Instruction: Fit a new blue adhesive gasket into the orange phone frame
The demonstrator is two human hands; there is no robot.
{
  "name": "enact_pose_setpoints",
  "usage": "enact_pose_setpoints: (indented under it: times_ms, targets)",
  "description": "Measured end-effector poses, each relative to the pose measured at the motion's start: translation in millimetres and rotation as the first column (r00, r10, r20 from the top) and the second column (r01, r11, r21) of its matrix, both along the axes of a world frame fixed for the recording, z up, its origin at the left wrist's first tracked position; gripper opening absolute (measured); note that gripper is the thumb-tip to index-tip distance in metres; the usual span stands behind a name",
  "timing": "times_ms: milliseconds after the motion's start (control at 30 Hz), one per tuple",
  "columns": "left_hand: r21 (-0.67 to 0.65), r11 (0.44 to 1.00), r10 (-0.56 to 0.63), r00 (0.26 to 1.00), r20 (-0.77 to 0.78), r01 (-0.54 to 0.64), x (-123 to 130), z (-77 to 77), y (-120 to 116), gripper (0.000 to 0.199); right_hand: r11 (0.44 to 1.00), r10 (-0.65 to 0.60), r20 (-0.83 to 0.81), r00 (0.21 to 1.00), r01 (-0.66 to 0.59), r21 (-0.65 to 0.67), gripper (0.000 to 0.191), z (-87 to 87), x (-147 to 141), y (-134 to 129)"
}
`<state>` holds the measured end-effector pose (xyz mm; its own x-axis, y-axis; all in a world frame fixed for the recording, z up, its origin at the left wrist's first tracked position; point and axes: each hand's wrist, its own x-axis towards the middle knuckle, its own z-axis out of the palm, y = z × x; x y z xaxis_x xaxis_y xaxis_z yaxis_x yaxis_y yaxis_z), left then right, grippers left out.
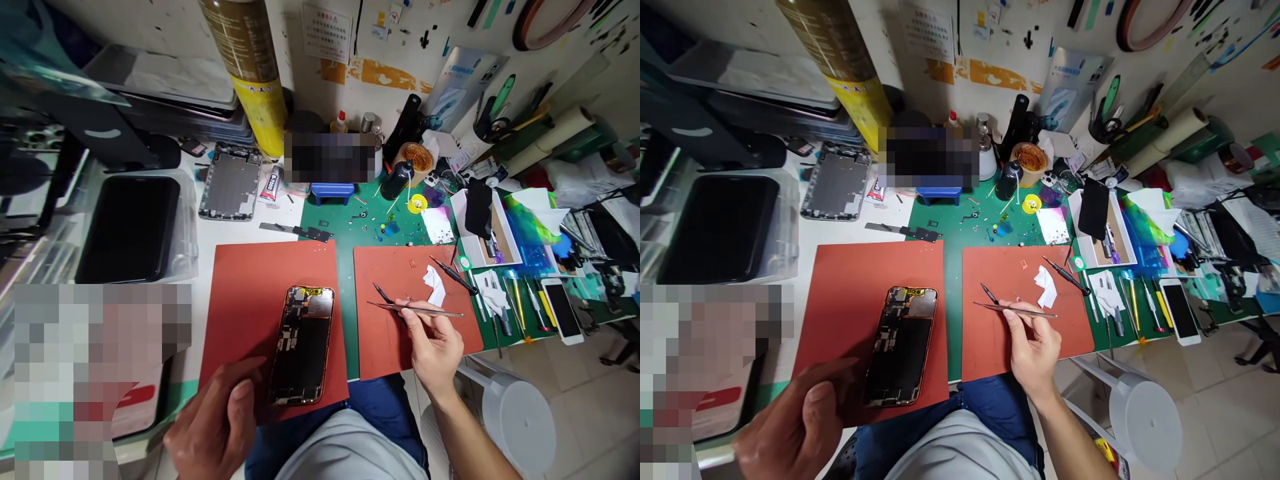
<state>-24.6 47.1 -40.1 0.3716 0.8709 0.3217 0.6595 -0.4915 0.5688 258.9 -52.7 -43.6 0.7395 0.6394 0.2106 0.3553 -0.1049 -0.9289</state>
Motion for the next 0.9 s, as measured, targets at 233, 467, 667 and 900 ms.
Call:
enact_pose_setpoints:
  times_ms: [233, 467, 667, 900]
  targets:
    - [0.026, 1.0, 0.001, 1.0, -0.016, 0.0, 2, 1.6, 0, 0.024, 1.0, -0.006, 0.042, 0.999, 0.005, 0.03, 0.008, 0.3, -1, 0]
    - [0.004, 1.0, 0.009, 1.0, -0.011, -0.009, 0, -0.3, 0, 0.026, 0.997, 0.014, 0.1, 0.995, -0.022, 0.08, 0.016, -0.6, -2, 1]
    - [0.037, 0.998, -0.054, 0.998, 0.015, 0.053, -6, -9.7, 5, 0.024, 0.997, 0.026, 0.153, 0.988, -0.037, 0.069, 0.011, -1.9, -2, -4]
    - [-0.138, 0.989, -0.036, 0.997, 0.074, 0.046, 4, 10.8, 15, 0.016, 0.994, 0.055, 0.208, 0.977, -0.074, 0.086, 0.015, 11.2, 5, 7]
